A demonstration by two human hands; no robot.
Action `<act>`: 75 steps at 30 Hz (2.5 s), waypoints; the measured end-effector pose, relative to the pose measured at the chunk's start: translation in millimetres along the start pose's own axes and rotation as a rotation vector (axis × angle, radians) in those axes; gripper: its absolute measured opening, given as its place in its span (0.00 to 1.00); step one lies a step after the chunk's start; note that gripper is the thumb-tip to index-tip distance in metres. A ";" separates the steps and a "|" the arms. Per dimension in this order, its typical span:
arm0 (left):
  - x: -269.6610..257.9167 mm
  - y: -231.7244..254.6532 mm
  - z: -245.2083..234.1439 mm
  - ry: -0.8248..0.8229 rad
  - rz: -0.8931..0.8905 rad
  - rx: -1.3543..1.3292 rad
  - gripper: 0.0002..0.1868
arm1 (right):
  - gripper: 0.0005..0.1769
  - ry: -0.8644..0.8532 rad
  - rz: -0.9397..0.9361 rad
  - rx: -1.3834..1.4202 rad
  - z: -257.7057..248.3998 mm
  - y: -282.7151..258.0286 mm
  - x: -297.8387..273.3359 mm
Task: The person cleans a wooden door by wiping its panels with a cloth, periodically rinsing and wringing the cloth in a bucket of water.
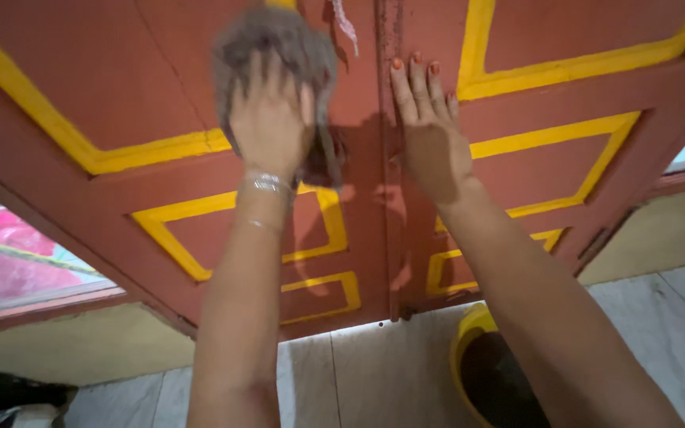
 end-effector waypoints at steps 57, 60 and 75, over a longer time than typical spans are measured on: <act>-163.7 -196.2 -5.7 -0.018 -0.346 0.185 0.20 | 0.76 -0.068 0.021 0.134 -4.6 2.0 -5.5; -151.4 -166.0 10.8 -0.074 -0.409 0.095 0.19 | 0.76 -0.049 0.017 0.160 -5.2 2.1 -8.6; -137.1 -188.5 29.5 -0.225 -0.335 0.170 0.41 | 0.75 -0.028 -0.026 0.216 1.8 10.2 -9.3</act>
Point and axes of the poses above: each hand's wrist, its own x-axis towards the middle knuckle, its own z-axis out of the palm, y = z × x, the point moved 9 cm from there along x, towards the middle knuckle, and after that the axes turned 9 degrees about x, right-handed, at the moved point
